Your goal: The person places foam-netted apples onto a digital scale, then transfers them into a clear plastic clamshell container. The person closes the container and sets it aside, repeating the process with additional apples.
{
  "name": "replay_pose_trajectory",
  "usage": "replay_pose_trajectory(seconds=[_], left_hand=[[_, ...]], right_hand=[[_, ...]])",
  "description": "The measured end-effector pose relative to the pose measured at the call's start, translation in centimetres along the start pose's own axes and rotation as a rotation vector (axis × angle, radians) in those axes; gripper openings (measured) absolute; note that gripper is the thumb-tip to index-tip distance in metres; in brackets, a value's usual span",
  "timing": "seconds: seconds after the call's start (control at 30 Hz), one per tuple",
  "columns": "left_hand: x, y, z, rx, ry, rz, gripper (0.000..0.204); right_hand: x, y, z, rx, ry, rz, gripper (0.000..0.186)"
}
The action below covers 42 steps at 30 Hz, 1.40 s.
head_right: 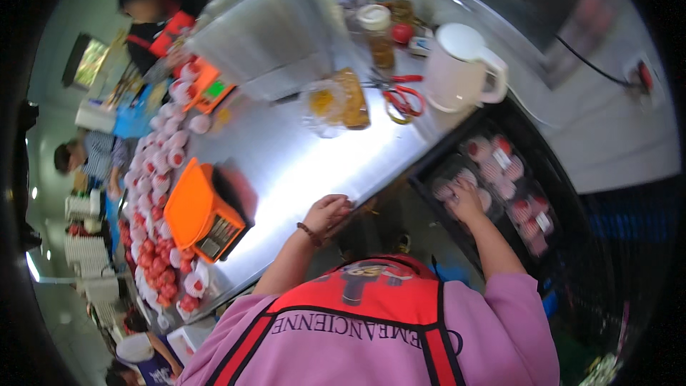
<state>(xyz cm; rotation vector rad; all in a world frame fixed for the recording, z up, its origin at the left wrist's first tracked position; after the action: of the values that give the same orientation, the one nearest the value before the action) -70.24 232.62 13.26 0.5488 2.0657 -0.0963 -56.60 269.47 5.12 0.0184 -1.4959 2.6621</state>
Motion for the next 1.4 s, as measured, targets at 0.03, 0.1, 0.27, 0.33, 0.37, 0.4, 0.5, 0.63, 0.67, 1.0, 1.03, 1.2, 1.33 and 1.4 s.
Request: replay_pose_trajectory(seconds=[0.03, 0.1, 0.27, 0.33, 0.37, 0.4, 0.5, 0.63, 0.67, 1.0, 1.03, 1.2, 1.33, 1.4], left_hand=[[-1.0, -0.6, -0.3, -0.012, 0.019, -0.011, 0.036], [-2.7, -3.0, -0.5, 0.073, 0.067, -0.089, 0.034], [-7.8, -10.7, 0.4, 0.244, 0.317, -0.302, 0.033], [-10.7, -14.7, 1.1, 0.112, 0.338, -0.418, 0.028], [-12.1, -17.4, 2.0, -0.001, 0.415, -0.476, 0.026], [-13.3, -20.0, 3.1, -0.116, 0.496, -0.529, 0.025], [-18.2, -26.0, 3.0, -0.308, 0.662, -0.692, 0.019], [-23.8, -36.1, 8.2, -0.418, 0.728, -1.009, 0.017], [-25.0, -38.9, 10.1, -0.403, 0.698, -1.111, 0.017], [-33.6, -53.4, 18.0, 0.234, 0.330, -1.815, 0.044], [-33.4, -54.9, 19.0, 0.203, 0.309, -1.805, 0.051], [-32.3, -59.9, 18.5, 0.141, 0.306, -1.695, 0.053], [-30.9, -62.9, 16.5, 0.191, 0.277, -1.627, 0.058], [-29.7, -64.4, 15.0, 0.224, 0.196, -1.581, 0.062]], right_hand=[[0.6, 1.5, -0.6, -0.082, -0.022, 0.089, 0.050], [1.2, 2.2, -2.0, -0.096, 0.159, 0.202, 0.051], [6.3, -1.5, -1.4, 0.062, 0.302, -0.033, 0.034], [9.7, -6.1, 5.9, 0.208, 0.155, -0.244, 0.025], [11.8, -6.2, 8.8, 0.260, 0.068, -0.273, 0.022], [13.7, -6.4, 11.8, 0.307, -0.018, -0.301, 0.021], [18.9, -6.7, 22.9, 0.571, -0.175, -0.281, 0.017], [25.3, -7.3, 39.3, 0.757, -0.519, -0.341, 0.016], [27.0, -6.0, 42.6, 0.761, -0.560, -0.270, 0.017], [25.8, 12.1, 74.5, 0.622, -1.039, 0.346, 0.018], [25.9, 13.7, 77.6, 0.598, -1.118, 0.373, 0.019], [29.3, 24.1, 88.3, 0.395, -1.286, 0.476, 0.027], [31.5, 32.4, 93.8, 0.146, -1.337, 0.577, 0.030], [31.8, 36.2, 95.7, -0.055, -1.332, 0.620, 0.037]])
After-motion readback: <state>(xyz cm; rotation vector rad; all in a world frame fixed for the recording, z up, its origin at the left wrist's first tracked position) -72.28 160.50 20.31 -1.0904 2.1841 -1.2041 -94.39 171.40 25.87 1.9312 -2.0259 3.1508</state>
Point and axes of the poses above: each hand's wrist, its own x-axis towards the middle knuckle, its own y-axis out of the palm, z = x × y, the point moved 7 cm from there along x, towards the middle knuckle, and after that the axes turned 14 degrees about -y, right-handed, at the moved point
